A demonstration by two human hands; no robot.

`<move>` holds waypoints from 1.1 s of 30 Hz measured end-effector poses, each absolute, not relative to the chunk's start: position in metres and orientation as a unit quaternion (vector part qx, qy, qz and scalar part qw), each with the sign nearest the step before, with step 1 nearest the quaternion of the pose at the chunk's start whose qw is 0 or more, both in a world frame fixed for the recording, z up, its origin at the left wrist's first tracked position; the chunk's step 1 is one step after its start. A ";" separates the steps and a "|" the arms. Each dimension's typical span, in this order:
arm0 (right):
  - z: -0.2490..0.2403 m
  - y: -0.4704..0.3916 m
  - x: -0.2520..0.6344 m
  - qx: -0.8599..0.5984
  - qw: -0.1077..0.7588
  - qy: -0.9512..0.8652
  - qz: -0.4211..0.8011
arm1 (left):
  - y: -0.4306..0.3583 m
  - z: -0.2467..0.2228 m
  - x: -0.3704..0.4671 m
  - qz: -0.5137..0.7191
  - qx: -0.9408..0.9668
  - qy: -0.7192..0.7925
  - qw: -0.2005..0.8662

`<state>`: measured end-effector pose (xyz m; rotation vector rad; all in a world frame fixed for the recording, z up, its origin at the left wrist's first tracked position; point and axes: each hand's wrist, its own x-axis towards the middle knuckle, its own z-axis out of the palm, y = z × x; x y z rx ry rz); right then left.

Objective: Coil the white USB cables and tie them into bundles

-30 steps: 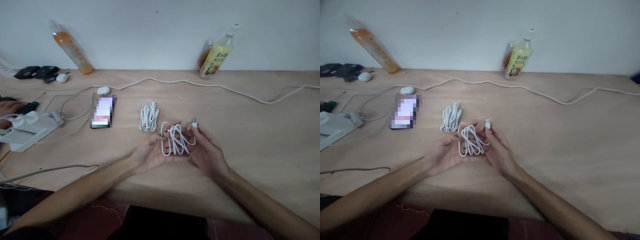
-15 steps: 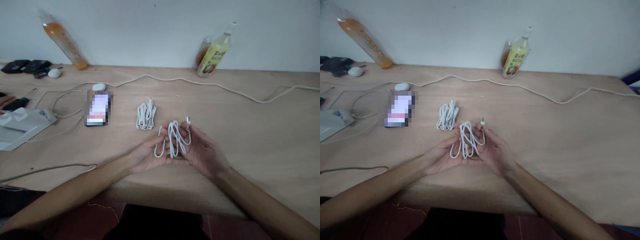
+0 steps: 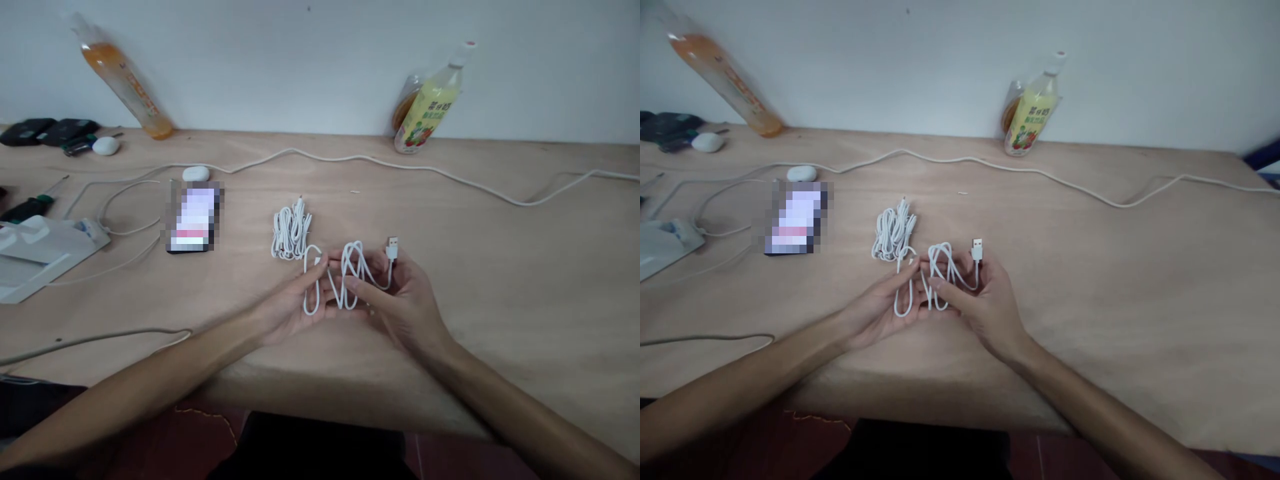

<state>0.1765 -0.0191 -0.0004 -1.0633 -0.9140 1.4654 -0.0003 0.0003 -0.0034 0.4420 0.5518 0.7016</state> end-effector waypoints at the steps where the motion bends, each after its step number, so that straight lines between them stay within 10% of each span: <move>1: 0.000 -0.019 0.177 -0.457 0.535 -0.402 0.586 | 0.001 -0.003 -0.001 0.340 0.220 0.265 0.875; 33: -0.001 -0.010 0.182 -0.532 0.530 -0.462 0.472 | 0.002 -0.003 -0.004 0.335 0.239 0.284 0.866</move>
